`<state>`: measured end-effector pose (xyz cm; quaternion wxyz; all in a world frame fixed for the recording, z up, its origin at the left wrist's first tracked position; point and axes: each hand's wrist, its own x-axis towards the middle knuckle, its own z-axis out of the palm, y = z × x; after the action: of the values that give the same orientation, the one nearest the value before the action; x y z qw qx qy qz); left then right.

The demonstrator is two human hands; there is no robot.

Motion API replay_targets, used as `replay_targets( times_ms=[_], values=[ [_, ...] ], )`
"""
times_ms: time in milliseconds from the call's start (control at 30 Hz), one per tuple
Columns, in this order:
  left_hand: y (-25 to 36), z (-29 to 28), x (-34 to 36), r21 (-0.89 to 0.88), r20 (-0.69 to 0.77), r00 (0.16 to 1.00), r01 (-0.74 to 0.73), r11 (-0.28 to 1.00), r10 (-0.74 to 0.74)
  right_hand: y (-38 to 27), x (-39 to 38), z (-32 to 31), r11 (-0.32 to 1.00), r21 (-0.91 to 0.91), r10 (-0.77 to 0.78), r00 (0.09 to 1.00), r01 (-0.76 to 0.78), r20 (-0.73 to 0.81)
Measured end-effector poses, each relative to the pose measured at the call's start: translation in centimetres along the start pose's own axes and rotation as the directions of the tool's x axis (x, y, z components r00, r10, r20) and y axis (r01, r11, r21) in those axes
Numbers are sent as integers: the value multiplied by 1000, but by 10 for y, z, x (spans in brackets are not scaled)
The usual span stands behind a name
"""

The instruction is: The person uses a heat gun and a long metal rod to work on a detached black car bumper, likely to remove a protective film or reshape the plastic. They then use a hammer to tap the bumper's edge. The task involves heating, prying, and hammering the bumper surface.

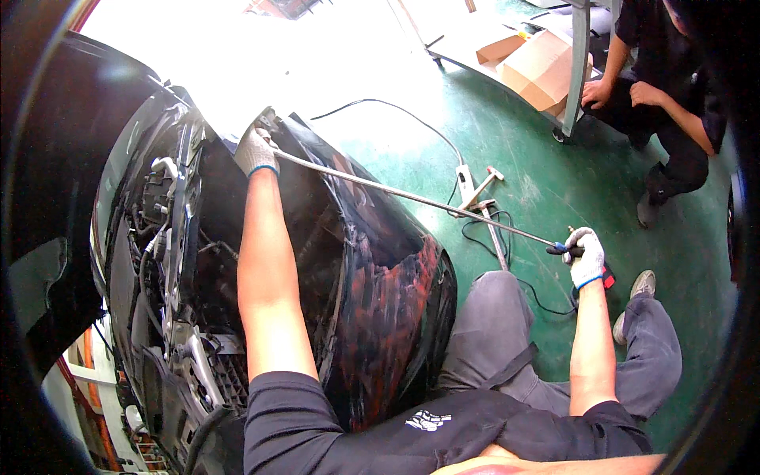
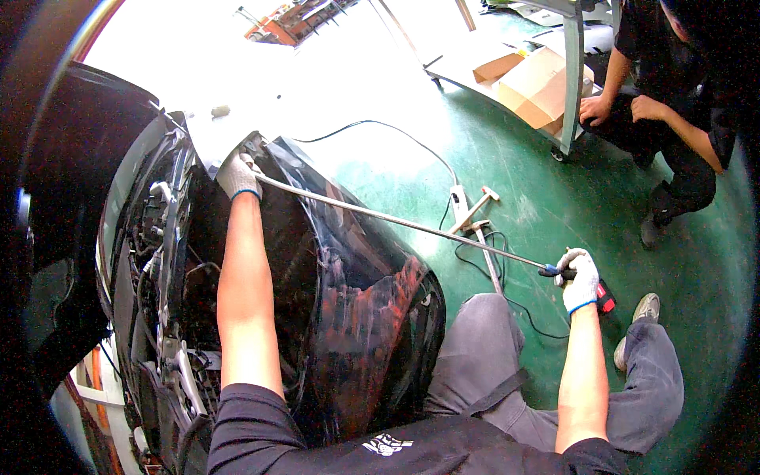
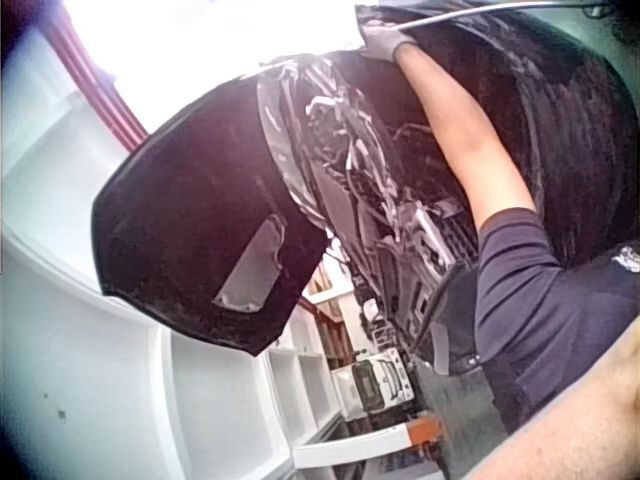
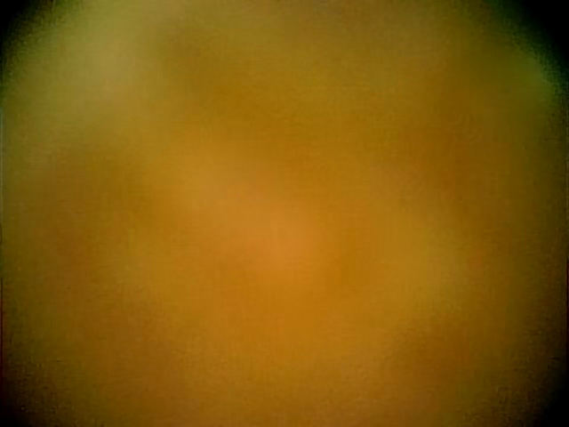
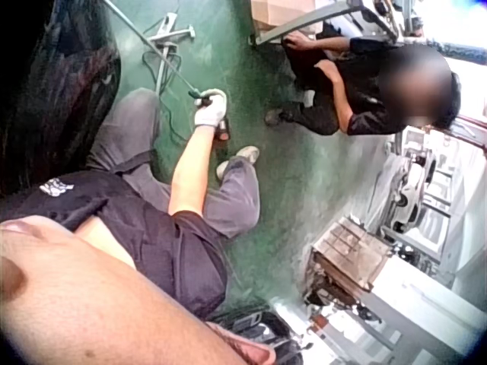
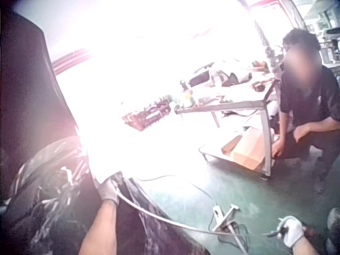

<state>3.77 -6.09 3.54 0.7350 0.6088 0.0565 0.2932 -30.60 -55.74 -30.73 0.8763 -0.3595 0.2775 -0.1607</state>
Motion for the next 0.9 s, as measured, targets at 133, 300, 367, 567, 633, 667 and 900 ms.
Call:
replay_targets(
  times_ms=[133,300,367,567,633,667,900],
  values=[
    [-2,-2,9,-9,19,999,-31,999,31,-16,-3,15,970,38,241,964,-238,-114],
    [-3,-2,11,-22,23,1000,-1,1000,2,3,1,0,920,103,392,901,-379,-187],
    [-3,-1,15,37,-10,1000,-22,999,22,14,-6,-1,940,-10,336,932,-341,-138],
    [3,4,0,35,23,999,-42,999,41,6,-15,23,790,120,613,771,-601,-173],
    [5,6,-5,33,36,999,-27,999,25,14,-5,15,791,216,602,791,-572,-110],
    [4,7,-4,31,41,999,-20,999,19,16,2,11,822,179,567,806,-541,-168],
    [-2,-2,5,113,-30,999,23,993,-19,11,14,18,924,257,337,923,-285,-188]
  ],
)
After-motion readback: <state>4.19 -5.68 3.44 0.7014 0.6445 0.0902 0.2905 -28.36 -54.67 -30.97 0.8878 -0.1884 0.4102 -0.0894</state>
